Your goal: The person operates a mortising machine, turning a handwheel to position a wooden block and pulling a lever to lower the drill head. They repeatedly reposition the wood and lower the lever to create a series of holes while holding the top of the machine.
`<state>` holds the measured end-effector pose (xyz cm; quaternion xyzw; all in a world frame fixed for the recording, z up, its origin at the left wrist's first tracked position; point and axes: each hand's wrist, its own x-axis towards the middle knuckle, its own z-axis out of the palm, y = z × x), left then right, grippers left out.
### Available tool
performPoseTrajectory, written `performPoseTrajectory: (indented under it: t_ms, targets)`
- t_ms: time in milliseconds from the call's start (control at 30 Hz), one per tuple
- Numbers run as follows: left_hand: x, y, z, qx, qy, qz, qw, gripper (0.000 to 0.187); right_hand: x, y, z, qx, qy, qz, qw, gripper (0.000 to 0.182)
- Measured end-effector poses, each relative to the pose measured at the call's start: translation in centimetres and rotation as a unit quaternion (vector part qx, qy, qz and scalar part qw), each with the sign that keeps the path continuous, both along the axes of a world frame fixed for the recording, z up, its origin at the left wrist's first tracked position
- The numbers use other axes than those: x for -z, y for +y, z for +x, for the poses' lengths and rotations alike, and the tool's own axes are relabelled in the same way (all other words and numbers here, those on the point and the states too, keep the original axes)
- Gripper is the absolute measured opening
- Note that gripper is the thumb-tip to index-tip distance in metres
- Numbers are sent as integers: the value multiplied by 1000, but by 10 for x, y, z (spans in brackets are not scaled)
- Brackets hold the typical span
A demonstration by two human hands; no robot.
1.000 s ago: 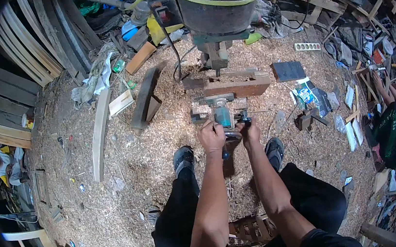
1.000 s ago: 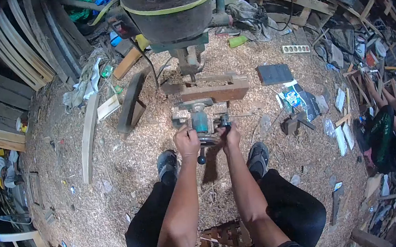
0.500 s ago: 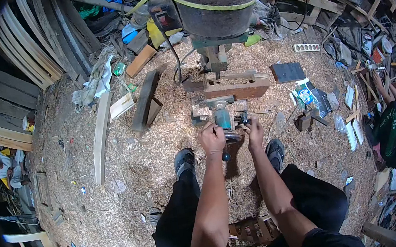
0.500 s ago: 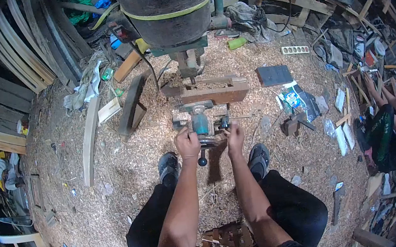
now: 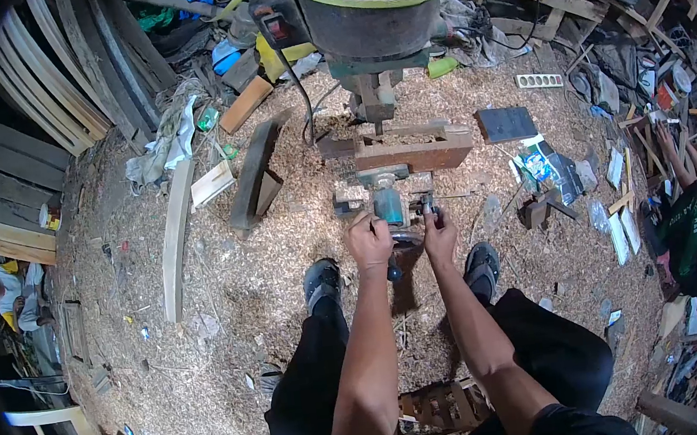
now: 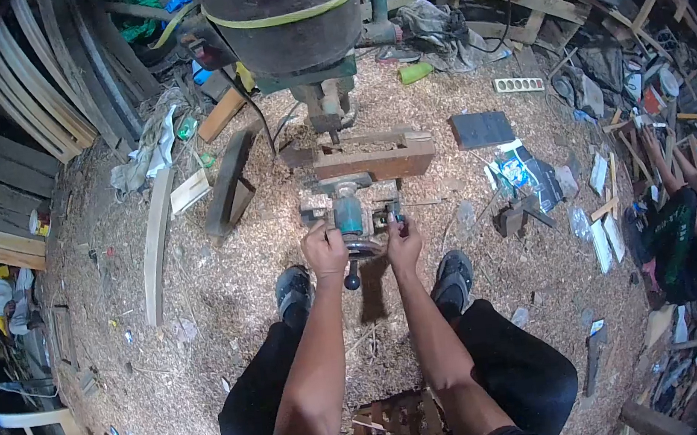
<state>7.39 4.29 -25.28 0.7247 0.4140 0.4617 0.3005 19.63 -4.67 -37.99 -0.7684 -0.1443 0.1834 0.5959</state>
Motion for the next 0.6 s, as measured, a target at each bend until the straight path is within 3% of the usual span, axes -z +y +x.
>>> performPoseTrajectory:
  t_ms: [33,100,167,267,300,400,433,533,567,600]
  targets:
    - [1,0,0,0,4,4,1000,24,1,2,-4,14,-23,48,999,30]
    - [1,1,0,5,3,-5,1000,23,23,7,5,38,271,135,952,35]
    - [2,1,-1,9,4,-9,1000,23,46,9,21,26,478,220,850,46]
    - [4,1,-1,10,10,-18,1000,23,-27,9,15,47,347,21,937,52]
    - [4,1,-1,8,7,-15,1000,23,-29,14,7,126,224,10,966,45]
    - [1,2,1,0,-4,-10,1000,22,-12,3,-2,32,-86,16,996,37]
    - [-1,1,1,-1,-7,-10,1000,21,-14,2,-3,22,-67,-3,997,35]
    - [1,1,-2,6,6,-17,1000,22,10,6,3,34,55,99,993,30]
    - [1,0,-2,8,8,-19,1000,22,26,1,8,-13,67,29,997,39]
    - [1,0,-2,10,8,-18,1000,23,27,1,14,-24,213,97,972,42]
